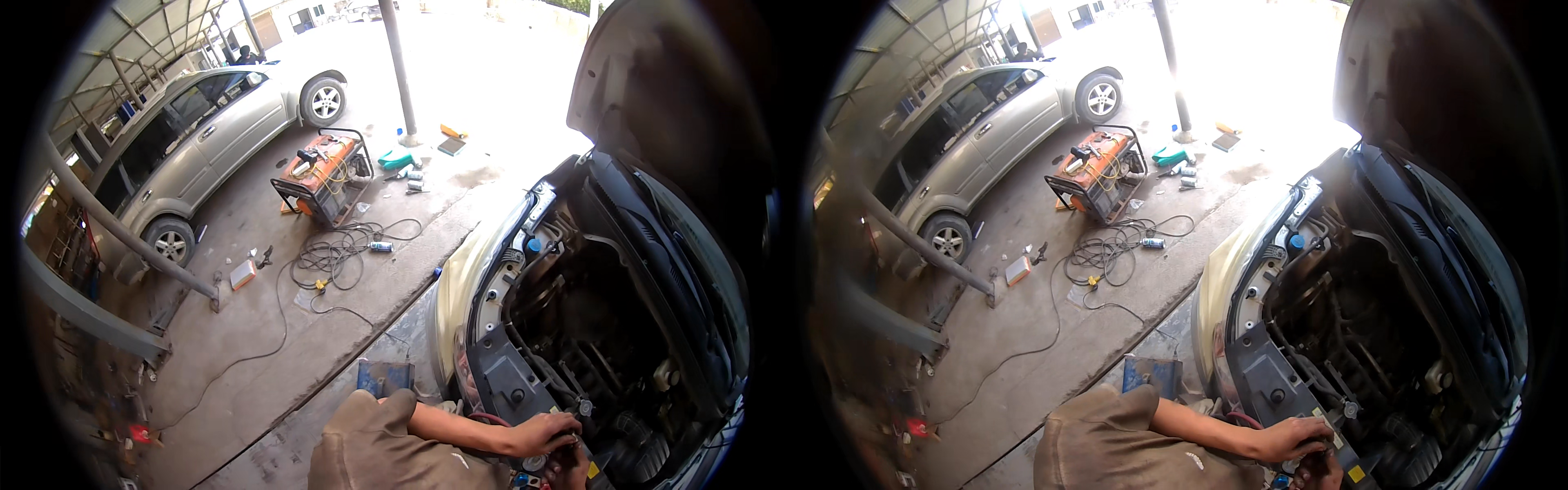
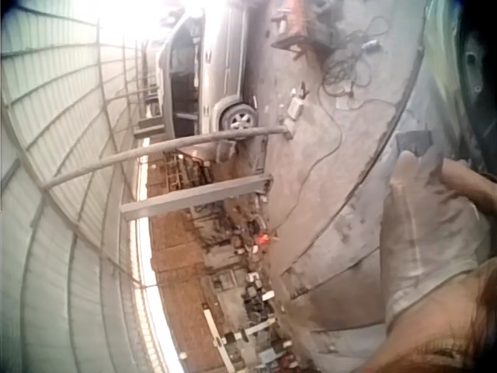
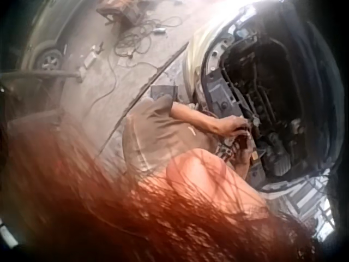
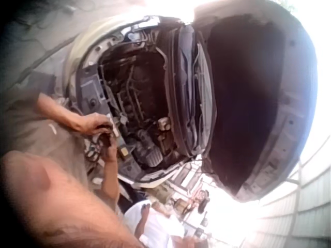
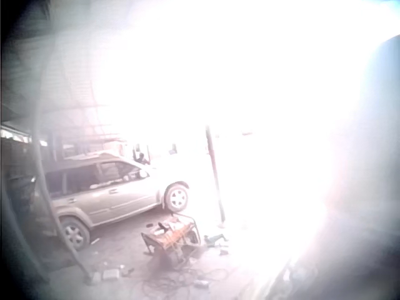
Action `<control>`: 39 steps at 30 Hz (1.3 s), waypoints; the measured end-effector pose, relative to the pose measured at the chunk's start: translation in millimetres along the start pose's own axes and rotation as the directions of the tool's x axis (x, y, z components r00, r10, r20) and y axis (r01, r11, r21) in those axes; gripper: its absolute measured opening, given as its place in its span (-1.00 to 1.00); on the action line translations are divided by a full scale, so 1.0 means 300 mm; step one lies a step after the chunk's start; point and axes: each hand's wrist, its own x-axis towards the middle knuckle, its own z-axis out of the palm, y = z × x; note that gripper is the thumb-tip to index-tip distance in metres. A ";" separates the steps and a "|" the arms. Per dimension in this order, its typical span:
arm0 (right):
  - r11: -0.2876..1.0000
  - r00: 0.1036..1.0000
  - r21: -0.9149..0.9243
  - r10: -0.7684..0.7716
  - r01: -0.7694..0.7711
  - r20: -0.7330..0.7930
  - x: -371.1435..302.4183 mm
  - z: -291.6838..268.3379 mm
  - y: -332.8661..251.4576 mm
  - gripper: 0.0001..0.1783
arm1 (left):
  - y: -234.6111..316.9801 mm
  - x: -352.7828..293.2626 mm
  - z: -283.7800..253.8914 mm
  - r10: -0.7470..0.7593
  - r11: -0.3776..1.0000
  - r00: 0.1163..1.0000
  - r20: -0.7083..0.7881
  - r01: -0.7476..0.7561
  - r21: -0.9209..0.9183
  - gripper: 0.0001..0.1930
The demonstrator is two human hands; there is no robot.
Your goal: The person connects refrigerant hoses to a car's AC system, attaches a refrigerant canister, and operates the manifold gauge set to charge the system. They manipulate quick-connect fittings and valves while monitoring the gauges.
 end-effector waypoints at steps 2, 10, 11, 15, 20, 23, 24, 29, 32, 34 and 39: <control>0.920 0.940 0.251 0.243 -0.302 0.238 -0.027 -0.013 -0.028 -0.52 | 0.012 0.008 0.006 0.000 1.000 0.999 0.032 0.000 -0.006 -0.80; 0.485 0.890 -0.787 -0.422 0.382 0.172 -0.047 0.074 -0.102 -0.74 | 0.005 0.021 -0.008 -0.108 0.993 0.994 -0.033 0.109 0.034 -0.83; 0.113 0.743 -0.892 -0.603 0.438 0.288 -0.044 0.087 -0.096 -0.65 | 0.005 0.025 0.000 -0.159 0.987 0.986 -0.041 0.158 -0.023 -0.84; -0.245 0.590 -0.896 -0.683 0.371 0.431 -0.027 0.053 -0.070 -0.57 | 0.025 0.037 -0.014 -0.206 0.978 0.978 -0.018 0.206 0.041 -0.85; 0.554 0.914 -0.742 -0.353 0.377 0.201 -0.076 0.085 -0.143 -0.68 | 0.002 0.011 -0.018 -0.156 0.985 0.987 0.028 0.153 0.081 -0.83; 0.997 0.972 -0.078 -0.009 0.028 0.234 -0.051 0.040 -0.079 -0.55 | -0.003 0.005 -0.004 -0.110 0.991 0.992 0.067 0.104 0.079 -0.82; 0.992 0.949 0.062 0.083 -0.106 0.305 -0.045 0.032 -0.073 -0.53 | 0.000 0.007 -0.003 -0.101 0.991 0.992 0.079 0.094 0.092 -0.81; 0.933 0.891 0.216 0.180 -0.289 0.416 -0.049 0.008 -0.049 -0.50 | 0.009 0.016 -0.003 -0.029 0.987 0.991 0.128 0.008 0.160 -0.80; 0.972 0.973 -0.209 -0.059 0.107 0.223 -0.051 0.030 -0.044 -0.52 | 0.000 0.017 -0.001 -0.041 0.992 0.995 0.095 0.029 0.127 -0.81; 0.475 0.866 -0.763 -0.449 0.439 0.220 -0.069 0.060 -0.080 -0.56 | -0.004 0.016 0.006 -0.148 0.988 0.986 0.078 0.144 0.056 -0.83; -0.251 0.584 -0.897 -0.689 0.365 0.430 -0.042 0.044 -0.056 -0.57 | -0.006 0.027 0.018 -0.206 0.978 0.978 0.034 0.205 0.031 -0.82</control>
